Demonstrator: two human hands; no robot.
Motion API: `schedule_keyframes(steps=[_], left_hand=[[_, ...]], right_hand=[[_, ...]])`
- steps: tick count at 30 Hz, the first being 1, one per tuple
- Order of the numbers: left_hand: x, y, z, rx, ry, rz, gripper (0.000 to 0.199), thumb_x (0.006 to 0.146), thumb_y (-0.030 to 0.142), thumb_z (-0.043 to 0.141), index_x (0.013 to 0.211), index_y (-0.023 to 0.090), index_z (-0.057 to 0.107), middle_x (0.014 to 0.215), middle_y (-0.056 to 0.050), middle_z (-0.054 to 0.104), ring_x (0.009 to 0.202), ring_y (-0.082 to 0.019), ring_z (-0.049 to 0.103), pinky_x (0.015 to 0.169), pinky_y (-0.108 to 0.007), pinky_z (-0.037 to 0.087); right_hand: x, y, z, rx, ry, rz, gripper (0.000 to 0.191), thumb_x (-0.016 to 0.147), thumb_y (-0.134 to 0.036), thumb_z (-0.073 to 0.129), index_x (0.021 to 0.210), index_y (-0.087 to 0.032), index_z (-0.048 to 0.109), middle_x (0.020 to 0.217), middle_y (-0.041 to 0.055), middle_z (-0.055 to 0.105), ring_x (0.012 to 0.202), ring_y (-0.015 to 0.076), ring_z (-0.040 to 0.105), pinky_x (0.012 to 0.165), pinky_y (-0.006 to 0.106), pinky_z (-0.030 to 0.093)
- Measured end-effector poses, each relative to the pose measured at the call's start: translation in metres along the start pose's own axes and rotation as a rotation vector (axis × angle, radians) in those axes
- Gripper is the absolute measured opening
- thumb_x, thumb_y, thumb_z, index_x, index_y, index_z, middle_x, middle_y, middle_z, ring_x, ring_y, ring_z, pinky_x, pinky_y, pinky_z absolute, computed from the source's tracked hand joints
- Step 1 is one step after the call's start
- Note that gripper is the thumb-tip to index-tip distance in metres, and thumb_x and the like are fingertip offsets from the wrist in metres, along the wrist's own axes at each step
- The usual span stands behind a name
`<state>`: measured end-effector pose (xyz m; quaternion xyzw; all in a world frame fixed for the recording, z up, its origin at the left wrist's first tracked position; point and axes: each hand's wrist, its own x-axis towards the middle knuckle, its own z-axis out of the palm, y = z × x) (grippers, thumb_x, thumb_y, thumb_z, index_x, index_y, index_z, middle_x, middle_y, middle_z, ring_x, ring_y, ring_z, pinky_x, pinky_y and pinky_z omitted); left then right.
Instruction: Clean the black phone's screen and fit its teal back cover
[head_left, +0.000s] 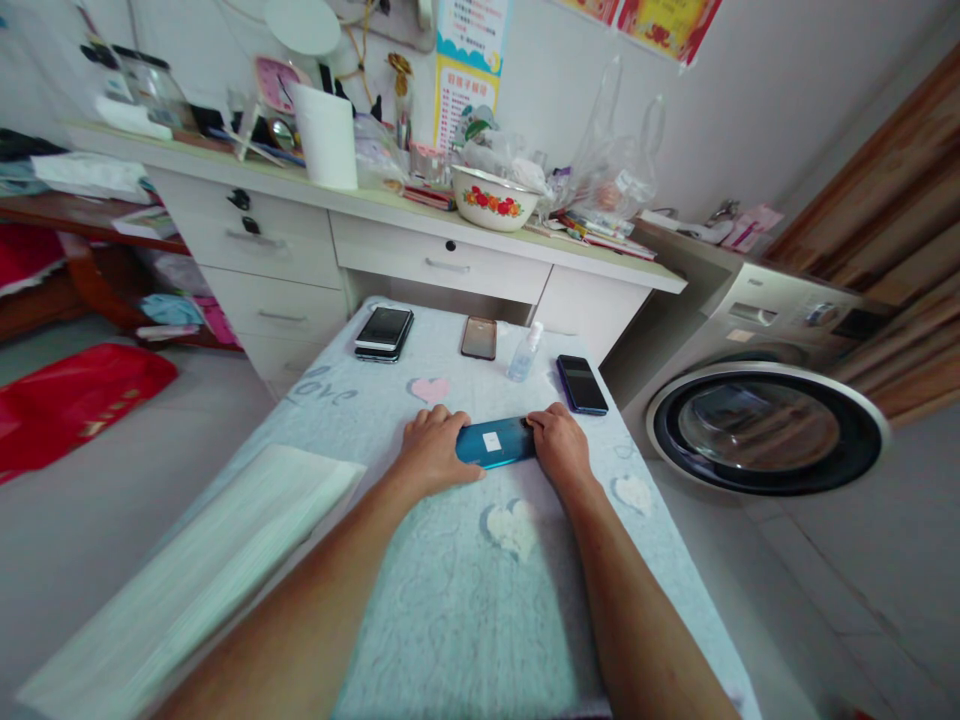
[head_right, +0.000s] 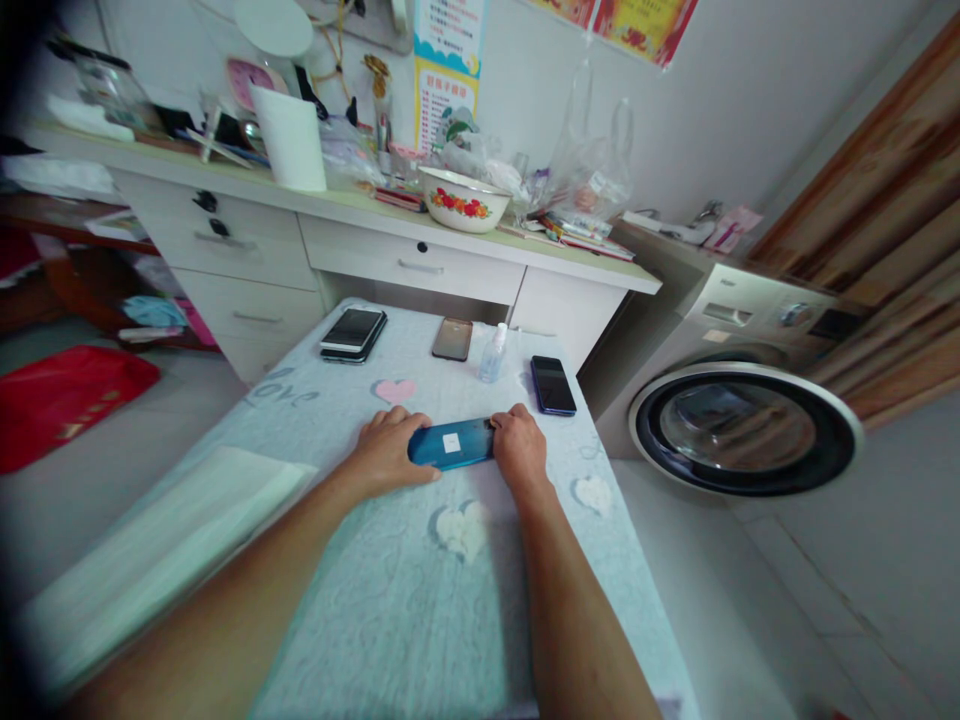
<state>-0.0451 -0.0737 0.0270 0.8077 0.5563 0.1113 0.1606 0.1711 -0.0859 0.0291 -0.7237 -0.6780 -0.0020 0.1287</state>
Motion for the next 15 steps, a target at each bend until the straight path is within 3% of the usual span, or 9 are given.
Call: schedule_keyframes(steps=[8, 15], left_hand=[[0.001, -0.002, -0.009, -0.017, -0.049, -0.003, 0.067, 0.055, 0.056, 0.073, 0.114, 0.029, 0.057, 0.115, -0.006, 0.053, 0.111, -0.03, 0.048, 0.091, -0.039, 0.041], [0.001, -0.005, -0.008, -0.026, -0.05, 0.013, 0.068, 0.055, 0.056, 0.072, 0.115, 0.028, 0.057, 0.114, -0.006, 0.053, 0.109, -0.03, 0.048, 0.091, -0.038, 0.041]], right_hand=[[0.002, -0.002, -0.001, -0.036, -0.012, 0.019, 0.032, 0.099, -0.025, 0.041, 0.103, -0.024, 0.073, 0.101, 0.0063, 0.061, 0.091, 0.0159, 0.057, 0.074, 0.023, 0.038], [0.003, -0.013, -0.004, -0.053, -0.057, -0.055, 0.031, 0.098, -0.024, 0.041, 0.102, -0.024, 0.072, 0.102, 0.0068, 0.059, 0.093, 0.0171, 0.056, 0.074, 0.025, 0.038]])
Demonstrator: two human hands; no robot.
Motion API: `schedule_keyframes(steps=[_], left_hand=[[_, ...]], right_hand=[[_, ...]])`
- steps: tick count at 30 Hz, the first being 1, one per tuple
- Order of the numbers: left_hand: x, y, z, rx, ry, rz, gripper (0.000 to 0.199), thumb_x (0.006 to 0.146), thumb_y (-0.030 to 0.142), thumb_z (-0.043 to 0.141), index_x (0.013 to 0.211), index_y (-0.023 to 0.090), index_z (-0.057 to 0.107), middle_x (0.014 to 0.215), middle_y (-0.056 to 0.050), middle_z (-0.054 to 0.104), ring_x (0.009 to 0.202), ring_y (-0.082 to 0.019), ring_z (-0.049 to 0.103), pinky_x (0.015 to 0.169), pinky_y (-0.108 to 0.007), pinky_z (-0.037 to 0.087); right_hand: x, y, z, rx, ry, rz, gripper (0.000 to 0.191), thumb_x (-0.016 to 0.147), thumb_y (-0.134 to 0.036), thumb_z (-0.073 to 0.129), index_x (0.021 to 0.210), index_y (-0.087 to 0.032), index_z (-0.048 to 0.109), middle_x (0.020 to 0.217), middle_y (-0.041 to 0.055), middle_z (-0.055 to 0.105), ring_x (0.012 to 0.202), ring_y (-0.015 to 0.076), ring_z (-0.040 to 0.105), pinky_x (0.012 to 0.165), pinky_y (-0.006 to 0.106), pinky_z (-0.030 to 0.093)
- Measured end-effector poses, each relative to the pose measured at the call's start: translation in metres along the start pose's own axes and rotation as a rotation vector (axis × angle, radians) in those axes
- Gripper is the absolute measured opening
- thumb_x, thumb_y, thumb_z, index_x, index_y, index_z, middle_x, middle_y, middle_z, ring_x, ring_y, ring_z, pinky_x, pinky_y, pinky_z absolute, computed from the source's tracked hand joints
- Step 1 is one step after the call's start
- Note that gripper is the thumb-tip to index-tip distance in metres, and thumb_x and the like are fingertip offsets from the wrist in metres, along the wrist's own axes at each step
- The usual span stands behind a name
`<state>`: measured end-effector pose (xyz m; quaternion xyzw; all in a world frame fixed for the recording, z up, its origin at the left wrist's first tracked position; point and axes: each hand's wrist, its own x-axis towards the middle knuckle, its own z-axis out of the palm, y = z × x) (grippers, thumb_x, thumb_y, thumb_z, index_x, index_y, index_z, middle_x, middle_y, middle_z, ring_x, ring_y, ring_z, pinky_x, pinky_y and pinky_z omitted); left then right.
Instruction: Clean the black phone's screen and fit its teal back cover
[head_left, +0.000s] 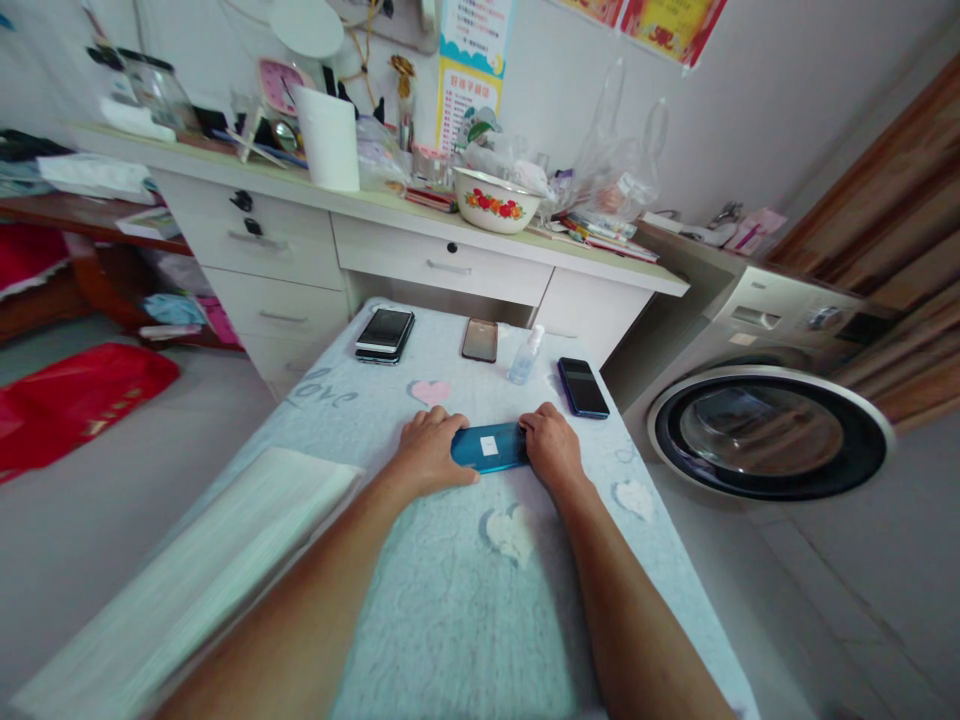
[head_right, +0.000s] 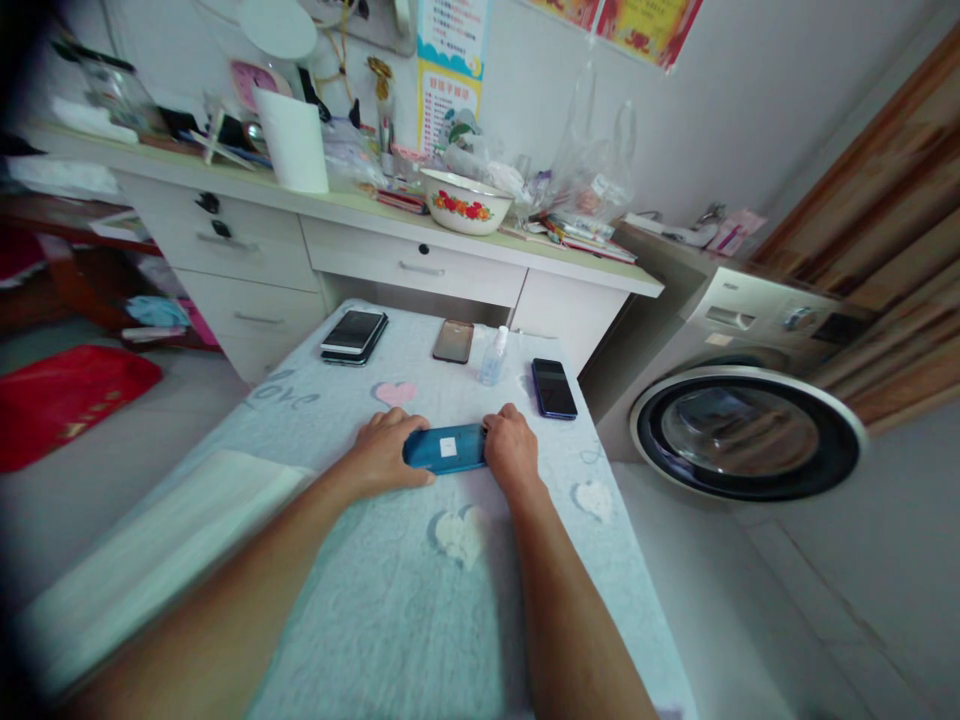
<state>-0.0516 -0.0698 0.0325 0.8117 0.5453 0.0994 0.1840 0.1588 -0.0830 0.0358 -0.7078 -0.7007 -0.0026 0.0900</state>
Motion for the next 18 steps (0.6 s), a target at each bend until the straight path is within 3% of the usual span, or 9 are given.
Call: schedule_keyframes(steps=[9, 18], left_hand=[[0.0, 0.001, 0.001, 0.0, 0.026, -0.004, 0.064, 0.054, 0.056, 0.072, 0.11, 0.028, 0.058, 0.112, -0.007, 0.053, 0.108, -0.031, 0.049, 0.09, -0.04, 0.042], [0.0, 0.003, -0.001, 0.014, -0.016, -0.035, 0.067, 0.056, 0.057, 0.071, 0.115, 0.029, 0.056, 0.117, -0.007, 0.054, 0.112, -0.031, 0.048, 0.093, -0.04, 0.04]], right_hand=[[-0.003, -0.019, 0.001, 0.001, -0.045, -0.111, 0.03, 0.098, -0.023, 0.042, 0.106, -0.025, 0.071, 0.103, 0.006, 0.06, 0.095, 0.0171, 0.055, 0.073, 0.025, 0.039], [-0.002, -0.004, 0.004, 0.04, 0.009, -0.051, 0.03, 0.099, -0.027, 0.042, 0.107, -0.027, 0.071, 0.102, 0.0054, 0.06, 0.095, 0.0168, 0.055, 0.075, 0.024, 0.038]])
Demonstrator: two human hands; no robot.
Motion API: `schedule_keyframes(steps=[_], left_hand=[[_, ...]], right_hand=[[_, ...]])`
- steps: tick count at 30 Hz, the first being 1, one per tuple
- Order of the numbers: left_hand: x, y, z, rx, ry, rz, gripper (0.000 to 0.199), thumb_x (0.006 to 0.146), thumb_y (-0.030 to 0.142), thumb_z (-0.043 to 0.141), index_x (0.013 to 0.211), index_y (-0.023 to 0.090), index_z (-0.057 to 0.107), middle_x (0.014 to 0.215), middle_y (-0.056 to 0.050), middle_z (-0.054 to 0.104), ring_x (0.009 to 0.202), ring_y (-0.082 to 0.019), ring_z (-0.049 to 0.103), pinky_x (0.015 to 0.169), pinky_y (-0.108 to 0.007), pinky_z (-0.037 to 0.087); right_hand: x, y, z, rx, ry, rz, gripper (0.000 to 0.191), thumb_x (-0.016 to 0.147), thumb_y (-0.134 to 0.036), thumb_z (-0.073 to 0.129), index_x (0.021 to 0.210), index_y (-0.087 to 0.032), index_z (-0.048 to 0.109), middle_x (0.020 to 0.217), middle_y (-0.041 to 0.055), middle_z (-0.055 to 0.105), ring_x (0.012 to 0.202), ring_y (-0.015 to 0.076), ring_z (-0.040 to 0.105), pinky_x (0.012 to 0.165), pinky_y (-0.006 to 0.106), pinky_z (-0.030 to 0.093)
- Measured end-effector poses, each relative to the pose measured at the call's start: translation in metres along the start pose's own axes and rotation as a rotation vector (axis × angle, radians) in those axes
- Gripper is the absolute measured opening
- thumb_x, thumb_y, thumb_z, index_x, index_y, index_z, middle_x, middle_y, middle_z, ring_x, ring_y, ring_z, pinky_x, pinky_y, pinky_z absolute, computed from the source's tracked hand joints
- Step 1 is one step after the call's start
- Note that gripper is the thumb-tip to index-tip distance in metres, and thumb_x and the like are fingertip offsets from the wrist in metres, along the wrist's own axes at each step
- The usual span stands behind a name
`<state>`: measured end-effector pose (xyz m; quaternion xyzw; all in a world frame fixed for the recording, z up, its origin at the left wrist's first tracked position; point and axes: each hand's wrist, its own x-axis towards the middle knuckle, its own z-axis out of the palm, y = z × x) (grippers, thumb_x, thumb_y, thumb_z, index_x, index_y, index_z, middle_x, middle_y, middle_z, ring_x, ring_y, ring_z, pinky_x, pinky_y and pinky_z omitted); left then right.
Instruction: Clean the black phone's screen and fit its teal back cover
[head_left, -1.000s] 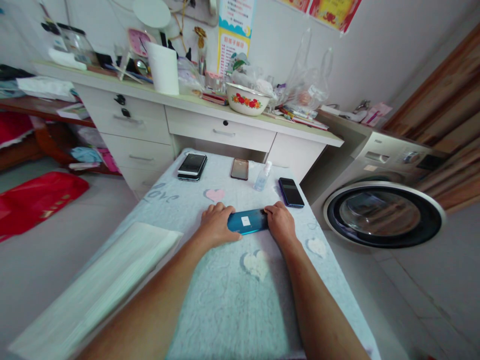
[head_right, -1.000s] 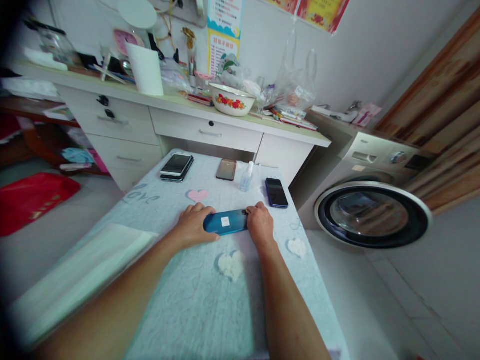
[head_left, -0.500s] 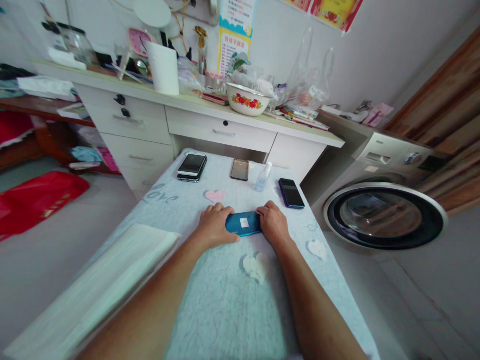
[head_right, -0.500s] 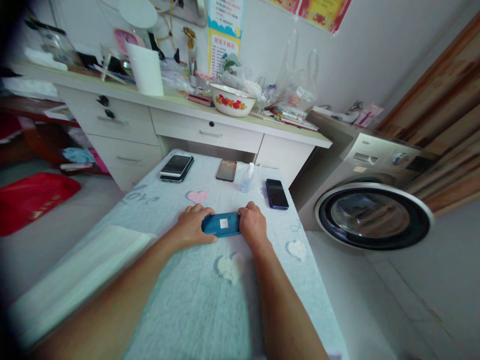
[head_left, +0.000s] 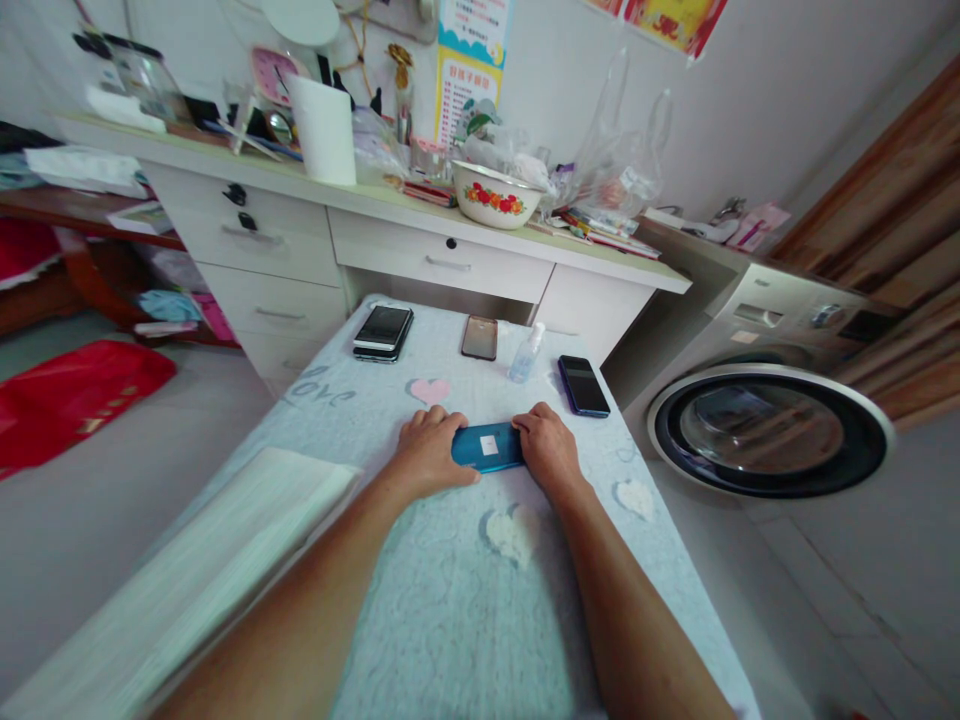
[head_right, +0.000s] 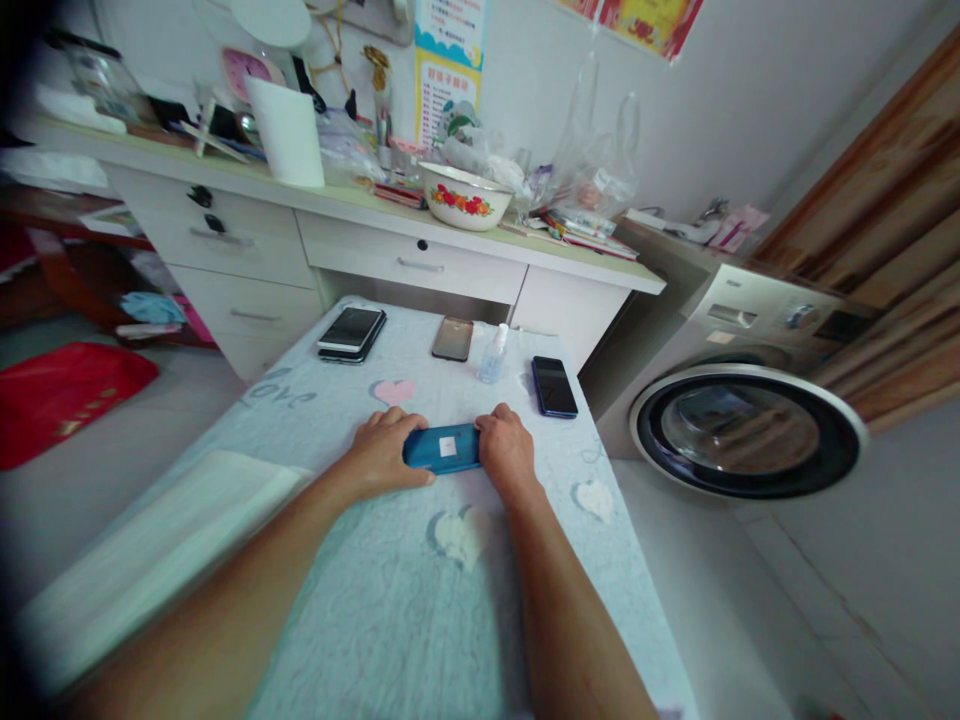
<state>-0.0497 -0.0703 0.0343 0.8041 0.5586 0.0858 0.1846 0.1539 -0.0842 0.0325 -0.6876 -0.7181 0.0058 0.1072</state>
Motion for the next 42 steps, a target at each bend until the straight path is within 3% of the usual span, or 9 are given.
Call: schedule_keyframes(steps=[13, 21, 27, 32, 42], left_hand=[[0.0, 0.001, -0.001, -0.002, 0.005, 0.007, 0.07, 0.055, 0.056, 0.071, 0.117, 0.028, 0.055, 0.117, -0.007, 0.054, 0.111, -0.031, 0.049, 0.092, -0.04, 0.041], [0.0, -0.002, 0.001, -0.012, 0.011, 0.018, 0.07, 0.055, 0.057, 0.07, 0.117, 0.028, 0.055, 0.116, -0.007, 0.054, 0.11, -0.031, 0.049, 0.09, -0.04, 0.041], [0.0, -0.003, 0.002, -0.027, 0.019, 0.025, 0.069, 0.055, 0.057, 0.07, 0.116, 0.028, 0.056, 0.115, -0.007, 0.055, 0.11, -0.031, 0.049, 0.09, -0.039, 0.041], [0.0, -0.003, 0.002, -0.024, 0.015, 0.022, 0.069, 0.055, 0.058, 0.07, 0.116, 0.029, 0.055, 0.116, -0.007, 0.054, 0.111, -0.031, 0.048, 0.091, -0.039, 0.04], [-0.001, 0.0, -0.001, -0.008, -0.002, 0.019, 0.069, 0.056, 0.056, 0.07, 0.117, 0.027, 0.056, 0.114, -0.007, 0.054, 0.109, -0.031, 0.049, 0.091, -0.04, 0.04]], right_hand=[[0.003, 0.019, 0.0, -0.004, 0.02, 0.116, 0.032, 0.099, -0.026, 0.041, 0.108, -0.025, 0.072, 0.103, 0.0063, 0.062, 0.097, 0.0164, 0.057, 0.078, 0.023, 0.038], [0.0, 0.021, -0.007, 0.001, 0.023, 0.107, 0.031, 0.098, -0.027, 0.043, 0.105, -0.025, 0.073, 0.101, 0.0056, 0.064, 0.091, 0.0157, 0.059, 0.077, 0.023, 0.039], [-0.005, 0.023, -0.018, -0.026, -0.067, 0.096, 0.029, 0.094, -0.023, 0.046, 0.094, -0.024, 0.076, 0.095, 0.0055, 0.064, 0.088, 0.0158, 0.06, 0.075, 0.024, 0.038], [-0.007, 0.029, -0.023, -0.011, -0.115, 0.094, 0.027, 0.089, -0.019, 0.05, 0.097, -0.023, 0.076, 0.097, 0.0058, 0.066, 0.089, 0.0162, 0.06, 0.077, 0.024, 0.038], [-0.003, 0.029, -0.007, 0.052, 0.023, 0.106, 0.028, 0.095, -0.023, 0.047, 0.1, -0.022, 0.075, 0.098, 0.0063, 0.063, 0.09, 0.016, 0.059, 0.079, 0.023, 0.039]])
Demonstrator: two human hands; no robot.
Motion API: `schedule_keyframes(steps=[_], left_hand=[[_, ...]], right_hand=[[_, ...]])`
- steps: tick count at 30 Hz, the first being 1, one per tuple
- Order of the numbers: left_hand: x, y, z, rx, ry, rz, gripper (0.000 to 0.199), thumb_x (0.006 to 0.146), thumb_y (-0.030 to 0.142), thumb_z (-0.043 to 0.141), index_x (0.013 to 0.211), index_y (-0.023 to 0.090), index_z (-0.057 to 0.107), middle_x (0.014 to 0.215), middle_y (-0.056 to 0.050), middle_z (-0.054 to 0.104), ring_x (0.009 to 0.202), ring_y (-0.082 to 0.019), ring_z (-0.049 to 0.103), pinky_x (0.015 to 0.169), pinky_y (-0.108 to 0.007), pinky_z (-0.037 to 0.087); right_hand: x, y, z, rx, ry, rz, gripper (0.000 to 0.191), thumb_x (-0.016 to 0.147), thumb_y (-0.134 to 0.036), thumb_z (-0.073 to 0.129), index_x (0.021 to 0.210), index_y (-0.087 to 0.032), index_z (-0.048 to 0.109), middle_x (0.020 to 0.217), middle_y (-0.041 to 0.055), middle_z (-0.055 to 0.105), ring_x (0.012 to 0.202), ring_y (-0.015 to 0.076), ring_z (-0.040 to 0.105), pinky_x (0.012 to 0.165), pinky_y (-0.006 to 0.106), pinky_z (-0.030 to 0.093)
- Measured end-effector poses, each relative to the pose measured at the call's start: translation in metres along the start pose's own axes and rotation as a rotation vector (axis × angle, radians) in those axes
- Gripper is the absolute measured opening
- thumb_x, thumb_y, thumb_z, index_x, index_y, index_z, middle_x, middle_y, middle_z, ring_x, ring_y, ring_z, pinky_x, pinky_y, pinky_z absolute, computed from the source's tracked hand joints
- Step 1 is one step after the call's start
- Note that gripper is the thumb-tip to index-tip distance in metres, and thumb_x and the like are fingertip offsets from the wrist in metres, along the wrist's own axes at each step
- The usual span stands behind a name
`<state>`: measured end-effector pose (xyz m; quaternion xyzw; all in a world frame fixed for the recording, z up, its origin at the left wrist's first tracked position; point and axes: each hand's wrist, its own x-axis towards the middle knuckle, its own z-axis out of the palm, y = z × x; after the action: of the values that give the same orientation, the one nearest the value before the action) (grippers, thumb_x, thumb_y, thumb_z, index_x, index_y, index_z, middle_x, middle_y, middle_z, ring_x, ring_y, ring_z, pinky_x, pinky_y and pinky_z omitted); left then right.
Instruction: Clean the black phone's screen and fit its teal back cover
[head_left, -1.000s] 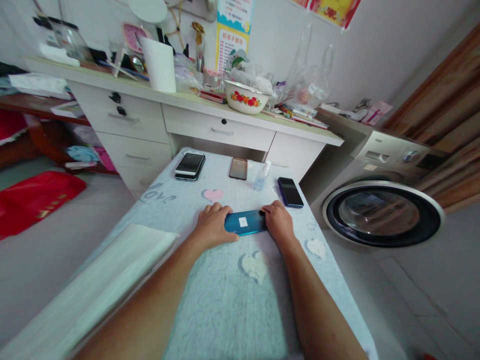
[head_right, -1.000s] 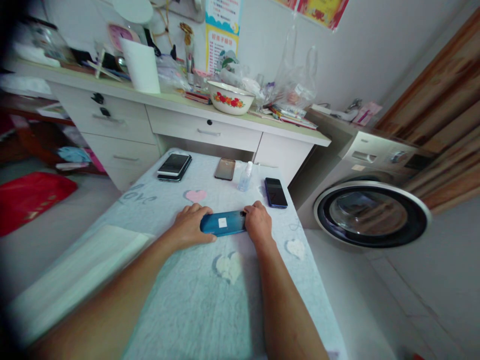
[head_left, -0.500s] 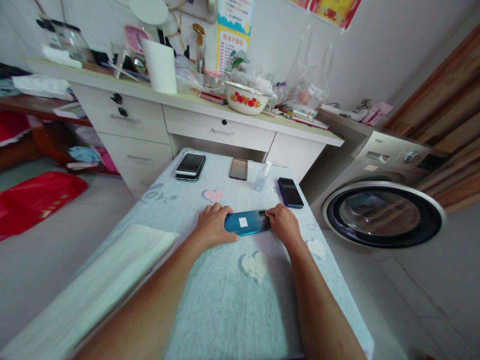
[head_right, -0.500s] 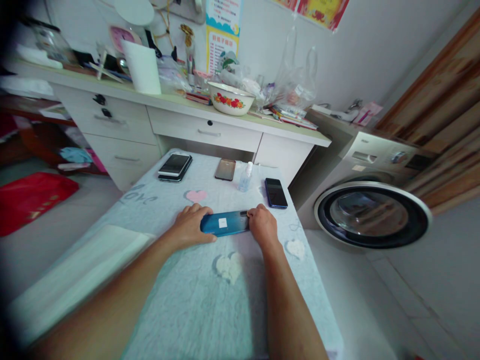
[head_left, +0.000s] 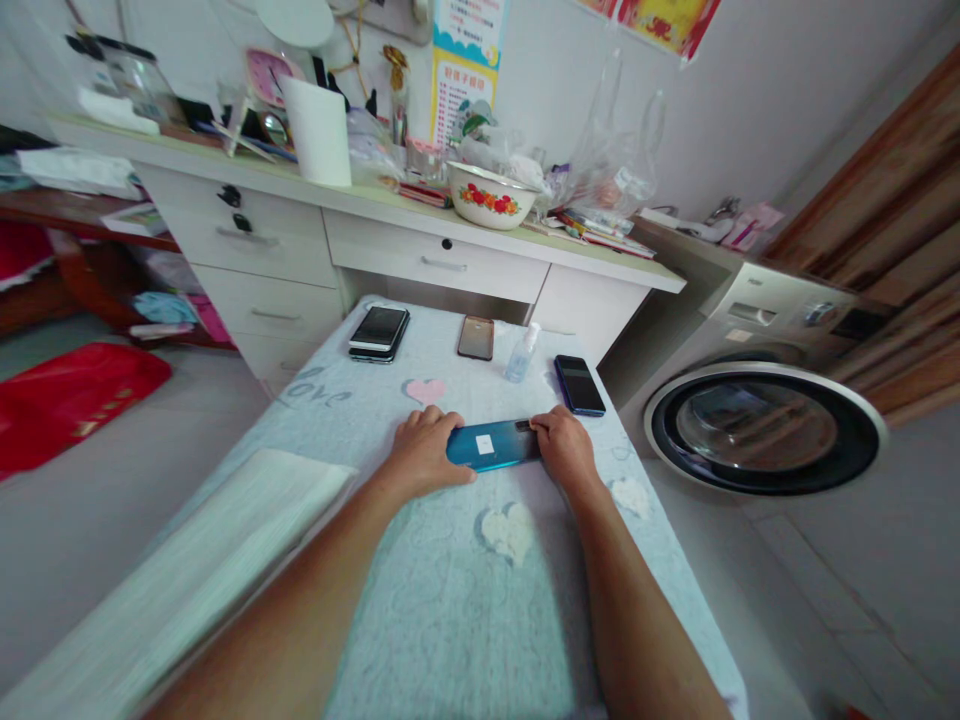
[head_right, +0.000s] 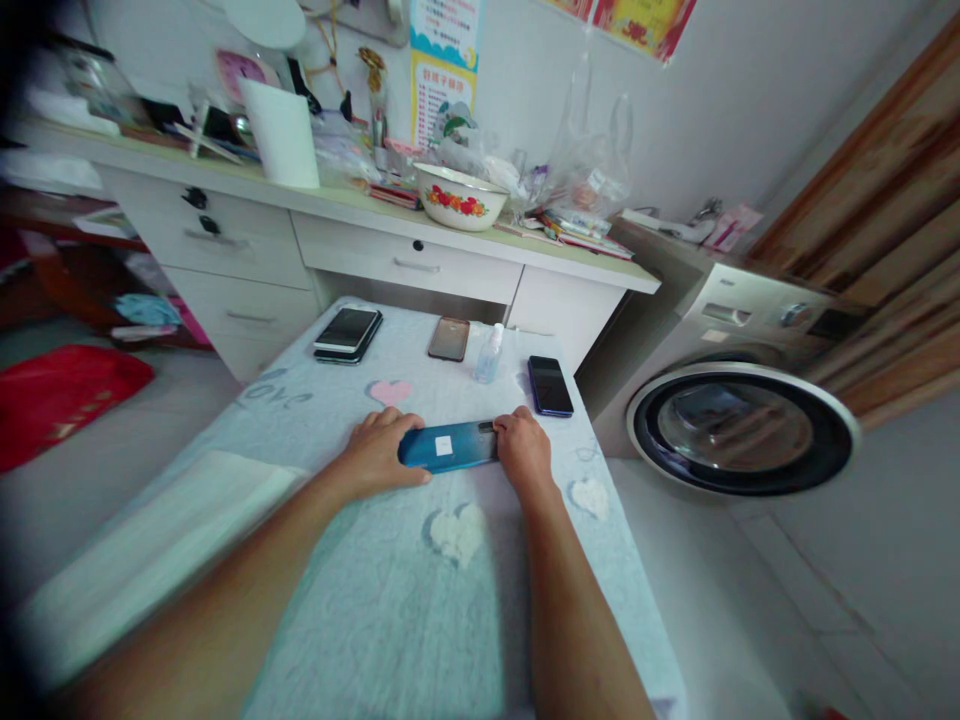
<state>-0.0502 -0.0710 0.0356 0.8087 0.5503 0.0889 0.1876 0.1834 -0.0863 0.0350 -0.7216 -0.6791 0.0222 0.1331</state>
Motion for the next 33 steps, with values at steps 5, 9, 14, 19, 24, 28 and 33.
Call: schedule_keyframes(steps=[5, 9, 14, 19, 24, 28, 33], left_hand=[[0.001, -0.002, 0.003, 0.002, 0.004, -0.001, 0.069, 0.056, 0.057, 0.071, 0.117, 0.028, 0.055, 0.115, -0.007, 0.054, 0.11, -0.03, 0.048, 0.091, -0.039, 0.04], [0.002, -0.003, 0.004, 0.0, 0.012, 0.0, 0.07, 0.056, 0.058, 0.071, 0.117, 0.029, 0.055, 0.116, -0.007, 0.053, 0.11, -0.03, 0.048, 0.09, -0.039, 0.04], [0.002, -0.003, 0.004, 0.01, 0.017, -0.002, 0.069, 0.055, 0.058, 0.071, 0.116, 0.028, 0.056, 0.115, -0.007, 0.053, 0.109, -0.03, 0.048, 0.09, -0.04, 0.04], [0.001, -0.003, 0.005, 0.019, 0.015, 0.001, 0.069, 0.056, 0.059, 0.07, 0.115, 0.028, 0.056, 0.115, -0.008, 0.053, 0.109, -0.031, 0.048, 0.089, -0.04, 0.04], [0.002, -0.003, 0.006, 0.019, 0.029, 0.001, 0.069, 0.055, 0.059, 0.071, 0.115, 0.028, 0.056, 0.114, -0.007, 0.053, 0.108, -0.03, 0.048, 0.089, -0.041, 0.041], [0.001, -0.003, 0.005, 0.015, 0.038, 0.003, 0.068, 0.055, 0.059, 0.071, 0.114, 0.028, 0.056, 0.113, -0.007, 0.053, 0.108, -0.03, 0.049, 0.089, -0.04, 0.041], [0.0, -0.002, 0.004, 0.01, 0.036, 0.001, 0.068, 0.055, 0.058, 0.071, 0.114, 0.028, 0.057, 0.113, -0.007, 0.053, 0.108, -0.03, 0.049, 0.09, -0.041, 0.041]], right_hand=[[0.008, -0.001, 0.008, 0.022, 0.03, -0.012, 0.029, 0.096, -0.022, 0.046, 0.101, -0.022, 0.075, 0.098, 0.0065, 0.062, 0.09, 0.0161, 0.058, 0.079, 0.023, 0.039], [0.011, -0.002, 0.01, 0.009, 0.033, -0.015, 0.03, 0.096, -0.023, 0.045, 0.101, -0.022, 0.075, 0.098, 0.0069, 0.062, 0.09, 0.0167, 0.058, 0.077, 0.024, 0.039], [0.01, -0.005, 0.012, 0.012, 0.023, -0.077, 0.03, 0.096, -0.022, 0.045, 0.1, -0.023, 0.075, 0.098, 0.0062, 0.061, 0.09, 0.0162, 0.056, 0.078, 0.024, 0.039], [0.008, -0.012, 0.011, 0.012, 0.001, -0.147, 0.03, 0.094, -0.018, 0.045, 0.099, -0.024, 0.075, 0.099, 0.0056, 0.06, 0.091, 0.0159, 0.056, 0.077, 0.023, 0.039], [0.006, -0.014, 0.009, 0.029, -0.012, -0.2, 0.03, 0.095, -0.019, 0.046, 0.101, -0.025, 0.074, 0.097, 0.0047, 0.061, 0.091, 0.0155, 0.057, 0.076, 0.023, 0.039], [0.003, -0.013, 0.006, 0.053, -0.031, -0.241, 0.03, 0.093, -0.016, 0.047, 0.102, -0.024, 0.074, 0.095, 0.0049, 0.062, 0.089, 0.0151, 0.058, 0.078, 0.023, 0.04], [0.0, -0.007, 0.004, 0.101, -0.061, -0.264, 0.028, 0.091, -0.015, 0.051, 0.101, -0.024, 0.075, 0.094, 0.0047, 0.063, 0.088, 0.0147, 0.06, 0.081, 0.022, 0.042]])
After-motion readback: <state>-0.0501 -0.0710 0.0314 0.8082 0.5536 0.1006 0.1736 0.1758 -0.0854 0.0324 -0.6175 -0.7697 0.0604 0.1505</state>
